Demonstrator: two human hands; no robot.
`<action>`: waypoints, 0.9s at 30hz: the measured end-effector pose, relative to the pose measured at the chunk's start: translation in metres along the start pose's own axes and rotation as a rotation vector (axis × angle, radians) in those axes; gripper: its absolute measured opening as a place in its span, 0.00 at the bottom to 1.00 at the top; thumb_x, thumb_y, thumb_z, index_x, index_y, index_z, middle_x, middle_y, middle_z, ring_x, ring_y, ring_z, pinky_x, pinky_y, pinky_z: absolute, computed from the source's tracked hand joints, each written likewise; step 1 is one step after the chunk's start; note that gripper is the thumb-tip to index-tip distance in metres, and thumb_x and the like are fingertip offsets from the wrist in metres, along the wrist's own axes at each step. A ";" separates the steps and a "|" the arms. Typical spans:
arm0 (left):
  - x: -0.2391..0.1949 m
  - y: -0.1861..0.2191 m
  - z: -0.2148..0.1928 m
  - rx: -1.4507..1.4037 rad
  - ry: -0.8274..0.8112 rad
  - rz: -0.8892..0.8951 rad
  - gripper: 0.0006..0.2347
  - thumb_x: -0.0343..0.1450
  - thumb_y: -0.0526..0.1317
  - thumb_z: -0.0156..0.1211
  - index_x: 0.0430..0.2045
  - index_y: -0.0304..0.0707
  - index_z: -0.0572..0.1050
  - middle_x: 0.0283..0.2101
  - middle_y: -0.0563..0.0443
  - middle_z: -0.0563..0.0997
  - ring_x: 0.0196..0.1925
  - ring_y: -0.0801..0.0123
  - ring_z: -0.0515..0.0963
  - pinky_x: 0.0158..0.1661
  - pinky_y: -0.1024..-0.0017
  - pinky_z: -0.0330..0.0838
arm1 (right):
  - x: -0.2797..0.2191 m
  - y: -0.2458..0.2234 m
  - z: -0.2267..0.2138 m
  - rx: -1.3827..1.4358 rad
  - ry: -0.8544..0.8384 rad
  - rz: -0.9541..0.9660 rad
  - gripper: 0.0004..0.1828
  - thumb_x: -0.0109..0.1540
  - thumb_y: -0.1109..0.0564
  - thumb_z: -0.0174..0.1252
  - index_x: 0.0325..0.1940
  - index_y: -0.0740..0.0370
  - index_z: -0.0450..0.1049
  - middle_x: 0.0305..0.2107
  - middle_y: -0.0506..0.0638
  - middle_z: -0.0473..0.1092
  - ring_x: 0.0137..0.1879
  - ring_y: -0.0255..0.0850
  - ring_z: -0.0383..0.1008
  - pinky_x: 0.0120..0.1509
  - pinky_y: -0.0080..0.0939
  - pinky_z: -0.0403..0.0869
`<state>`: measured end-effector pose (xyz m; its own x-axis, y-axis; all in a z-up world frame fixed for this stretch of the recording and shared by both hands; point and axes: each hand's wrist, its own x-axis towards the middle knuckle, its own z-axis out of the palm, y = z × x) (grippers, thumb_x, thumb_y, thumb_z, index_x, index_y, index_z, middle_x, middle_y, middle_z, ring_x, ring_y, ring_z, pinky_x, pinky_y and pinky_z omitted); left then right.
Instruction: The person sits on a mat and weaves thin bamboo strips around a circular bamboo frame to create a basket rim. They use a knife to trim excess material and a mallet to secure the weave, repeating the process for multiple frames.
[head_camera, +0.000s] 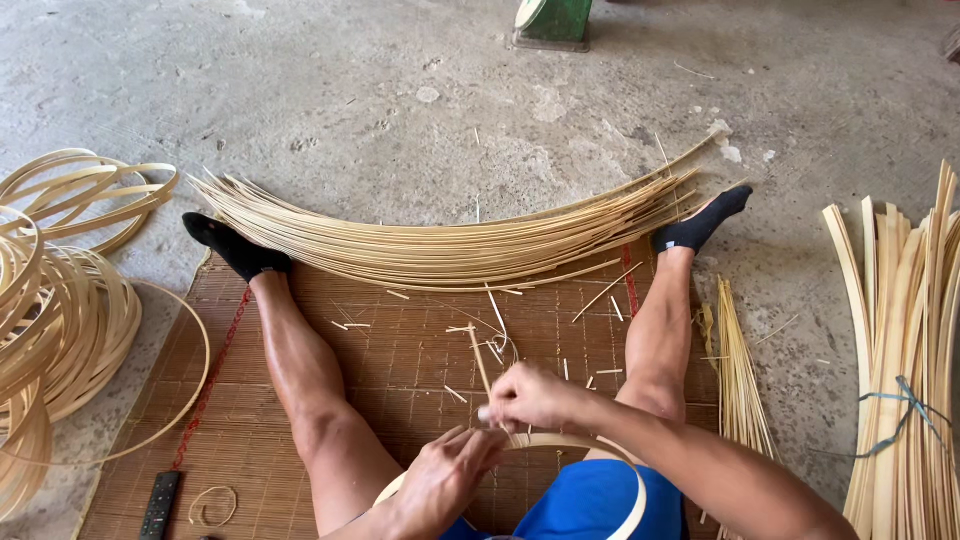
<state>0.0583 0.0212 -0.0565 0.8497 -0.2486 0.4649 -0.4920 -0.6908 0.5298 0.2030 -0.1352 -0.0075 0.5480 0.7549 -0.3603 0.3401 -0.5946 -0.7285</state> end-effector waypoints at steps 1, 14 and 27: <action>0.003 -0.001 -0.004 0.019 0.007 0.072 0.10 0.69 0.34 0.62 0.41 0.28 0.76 0.37 0.42 0.84 0.36 0.51 0.85 0.37 0.62 0.80 | 0.009 0.003 -0.003 -0.013 -0.102 0.022 0.15 0.65 0.49 0.65 0.30 0.61 0.79 0.22 0.50 0.74 0.30 0.41 0.74 0.34 0.43 0.70; 0.040 -0.040 -0.018 -0.453 -0.295 -0.499 0.08 0.71 0.39 0.66 0.35 0.32 0.79 0.28 0.39 0.83 0.28 0.56 0.83 0.29 0.65 0.74 | -0.061 0.001 0.026 -0.478 0.578 -0.927 0.09 0.60 0.61 0.61 0.44 0.60 0.79 0.34 0.50 0.74 0.40 0.43 0.76 0.43 0.42 0.78; 0.024 -0.048 -0.021 -0.297 -0.321 -0.327 0.08 0.75 0.37 0.59 0.41 0.30 0.80 0.29 0.39 0.83 0.26 0.57 0.82 0.32 0.64 0.75 | 0.005 0.034 0.026 -0.163 0.407 -0.642 0.08 0.68 0.56 0.58 0.37 0.64 0.75 0.29 0.52 0.71 0.34 0.41 0.74 0.37 0.44 0.74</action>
<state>0.0983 0.0622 -0.0560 0.9595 -0.2805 0.0271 -0.1856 -0.5565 0.8098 0.1975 -0.1445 -0.0490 0.4326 0.8230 0.3681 0.7763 -0.1324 -0.6164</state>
